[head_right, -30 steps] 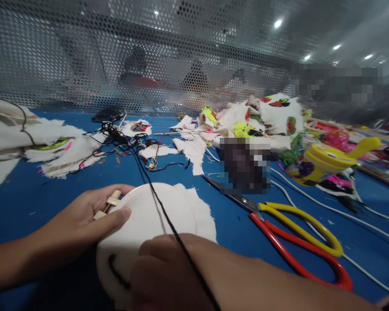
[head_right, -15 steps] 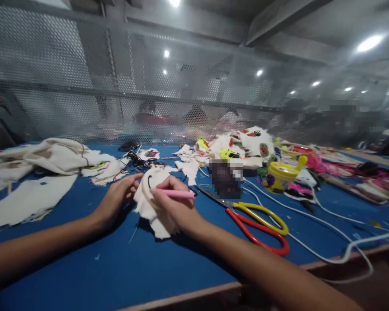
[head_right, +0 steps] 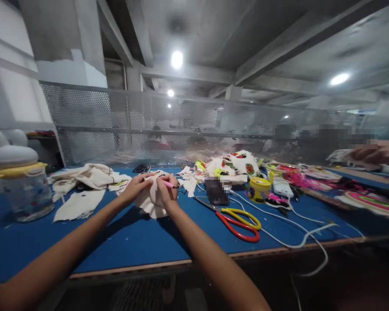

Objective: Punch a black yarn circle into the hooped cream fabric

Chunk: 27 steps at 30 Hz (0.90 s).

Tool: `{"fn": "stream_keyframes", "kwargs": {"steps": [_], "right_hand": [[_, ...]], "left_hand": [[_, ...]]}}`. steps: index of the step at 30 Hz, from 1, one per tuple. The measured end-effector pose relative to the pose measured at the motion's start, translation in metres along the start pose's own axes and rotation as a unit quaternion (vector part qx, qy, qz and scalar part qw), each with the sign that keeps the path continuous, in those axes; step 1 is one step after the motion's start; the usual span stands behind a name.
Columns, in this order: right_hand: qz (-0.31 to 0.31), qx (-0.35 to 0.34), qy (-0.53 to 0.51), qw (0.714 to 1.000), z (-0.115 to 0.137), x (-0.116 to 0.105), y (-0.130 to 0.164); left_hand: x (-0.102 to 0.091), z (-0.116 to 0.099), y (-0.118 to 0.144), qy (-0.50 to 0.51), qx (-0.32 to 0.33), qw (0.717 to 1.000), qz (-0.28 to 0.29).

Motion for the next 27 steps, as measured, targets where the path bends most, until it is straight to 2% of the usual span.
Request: {"fn": "stream_keyframes", "kwargs": {"steps": [3,6,13,19,27], "right_hand": [[0.072,-0.051,0.068,0.994,-0.006,-0.003,0.001],[0.107,-0.082,0.119,0.984,-0.007,-0.001,0.006],[0.092,-0.097,0.15,0.98,-0.009,0.006,0.018],[0.076,-0.105,0.161,0.978,-0.008,0.004,0.023],[0.065,-0.083,0.148,0.983,-0.012,0.002,0.022]], "left_hand": [[-0.001,0.014,0.003,0.01,0.004,0.999,0.03],[-0.003,0.021,0.01,0.028,0.017,0.998,0.049],[-0.012,0.026,0.015,0.059,-0.022,0.996,0.058],[-0.016,0.033,0.013,0.045,-0.013,0.996,0.075],[-0.015,0.046,0.011,0.029,-0.036,0.996,0.075]]}}
Point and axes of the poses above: each hand's wrist, its own y-axis away from the middle knuckle, its own x-axis out of the palm, z = x × y, the point moved 3 cm from there along -y, towards the middle knuckle, and after that the axes turned 10 degrees about -y, right-handed, at the moved point
